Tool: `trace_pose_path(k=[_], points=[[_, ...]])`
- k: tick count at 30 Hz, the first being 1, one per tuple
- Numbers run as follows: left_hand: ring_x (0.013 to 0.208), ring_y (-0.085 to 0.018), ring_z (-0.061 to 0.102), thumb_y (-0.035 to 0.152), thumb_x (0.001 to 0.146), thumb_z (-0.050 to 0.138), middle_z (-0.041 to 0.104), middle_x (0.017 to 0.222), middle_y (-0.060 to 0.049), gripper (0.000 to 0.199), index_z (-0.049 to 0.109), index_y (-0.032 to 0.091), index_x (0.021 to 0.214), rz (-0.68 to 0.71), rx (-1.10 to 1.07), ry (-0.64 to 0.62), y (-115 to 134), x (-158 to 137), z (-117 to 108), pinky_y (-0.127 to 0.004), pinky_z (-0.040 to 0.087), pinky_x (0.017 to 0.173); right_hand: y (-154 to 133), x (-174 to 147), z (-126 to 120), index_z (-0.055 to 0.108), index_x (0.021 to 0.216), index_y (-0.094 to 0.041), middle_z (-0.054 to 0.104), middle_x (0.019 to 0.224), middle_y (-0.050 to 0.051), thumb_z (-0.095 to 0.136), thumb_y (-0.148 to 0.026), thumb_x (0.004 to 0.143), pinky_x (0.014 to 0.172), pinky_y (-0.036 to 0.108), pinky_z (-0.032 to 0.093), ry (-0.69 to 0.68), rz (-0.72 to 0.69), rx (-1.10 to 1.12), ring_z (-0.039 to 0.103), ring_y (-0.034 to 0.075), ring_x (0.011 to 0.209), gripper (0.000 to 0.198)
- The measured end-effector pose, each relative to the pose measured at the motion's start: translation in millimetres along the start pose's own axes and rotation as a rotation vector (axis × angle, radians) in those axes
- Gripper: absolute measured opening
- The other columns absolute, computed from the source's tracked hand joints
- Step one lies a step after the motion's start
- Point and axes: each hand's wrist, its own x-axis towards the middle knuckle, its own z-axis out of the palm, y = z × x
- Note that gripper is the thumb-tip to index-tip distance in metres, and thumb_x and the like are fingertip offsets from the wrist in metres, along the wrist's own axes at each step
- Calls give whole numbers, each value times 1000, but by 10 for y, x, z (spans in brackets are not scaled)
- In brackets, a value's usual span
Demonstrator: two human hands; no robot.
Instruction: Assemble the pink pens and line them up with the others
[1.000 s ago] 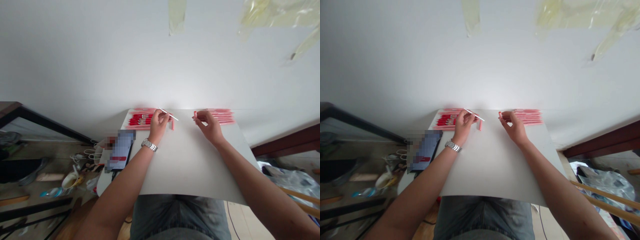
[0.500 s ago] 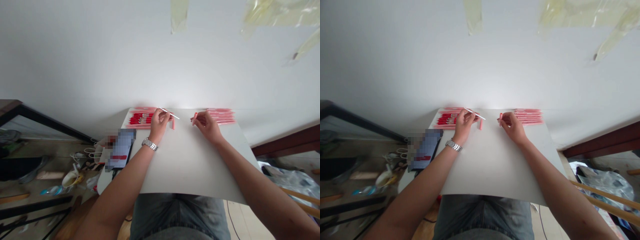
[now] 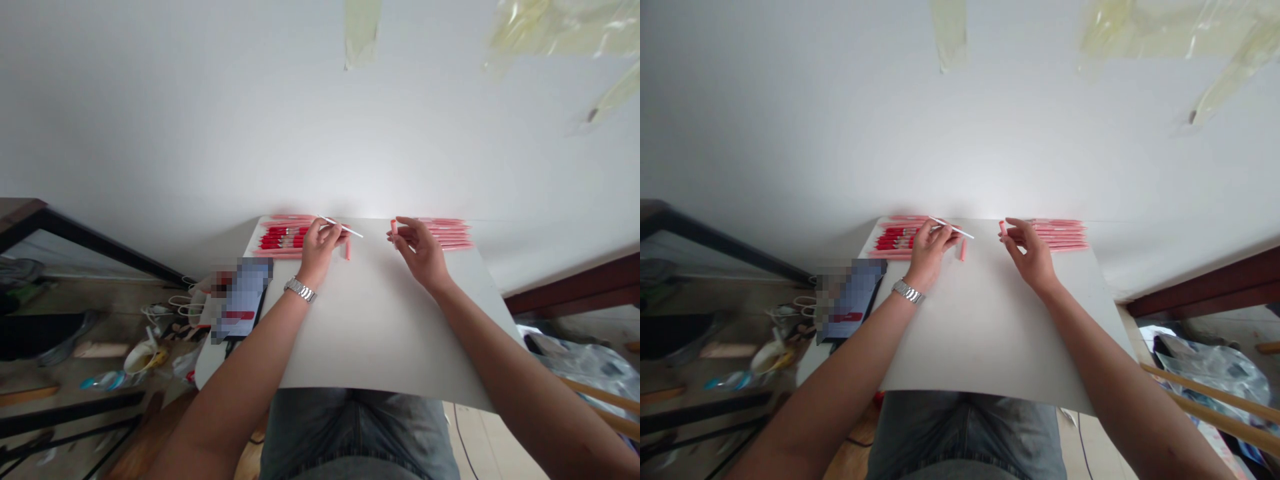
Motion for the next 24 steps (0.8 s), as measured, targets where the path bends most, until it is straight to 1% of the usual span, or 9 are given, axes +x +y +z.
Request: trace_pose_path(k=[1,3,4,5,9,12,17,21,24], points=[[97,-18,76,53,89,74,76,104,-7,36,58,22,95,0,0,-3,1,-1,1,-39,64,94,25,6,-7,59,131,-26,77,112,8,65,-48,98,94,45,62,0,27,9,75,24,106,40],[97,-18,76,52,89,74,76,104,-7,35,58,22,95,-1,-2,-11,2,-4,2,-39,64,94,84,21,-24,65,113,-24,79,107,9,65,-51,96,96,48,61,-48,101,-64,76,25,104,32],[96,-18,76,52,89,74,76,104,-7,35,58,21,95,-3,-1,-13,2,-6,2,-39,64,94,112,28,-32,65,109,-23,79,104,9,66,-52,96,95,50,61,-75,137,-84,77,26,102,32],[97,-18,76,52,89,75,76,104,-8,35,58,21,96,-4,1,-15,1,-8,2,-39,64,94,135,35,-39,64,107,-23,79,102,10,66,-53,95,93,50,62,-57,155,-68,77,26,99,33],[98,-19,77,54,89,74,77,103,-8,37,58,22,96,-3,14,-18,-8,-6,-1,-39,64,94,146,49,-42,58,108,-23,79,101,9,70,-53,92,89,46,63,36,99,65,77,25,101,36],[97,-18,77,54,89,74,77,104,-7,37,58,22,97,0,9,-13,-13,0,-3,-39,64,94,111,35,-24,58,108,-23,78,100,8,69,-54,93,90,45,63,9,88,76,77,24,100,36],[98,-19,77,53,88,76,77,103,-7,36,58,22,95,-7,-21,2,-1,-1,4,-41,63,95,78,-1,-3,66,109,-24,78,102,7,66,-52,96,89,44,62,-49,31,-100,76,23,93,31],[98,-20,77,53,88,76,78,103,-8,37,58,22,96,-4,-33,1,6,-10,13,-43,62,97,21,-3,-8,71,108,-26,76,96,5,62,-47,99,78,40,60,-94,-102,-273,72,22,84,25],[99,-20,77,54,87,76,78,105,-8,38,58,22,98,-14,-26,-15,5,-14,24,-43,62,97,-29,8,-16,72,109,-27,74,91,5,59,-45,101,72,37,57,-133,-153,-331,68,21,79,24]])
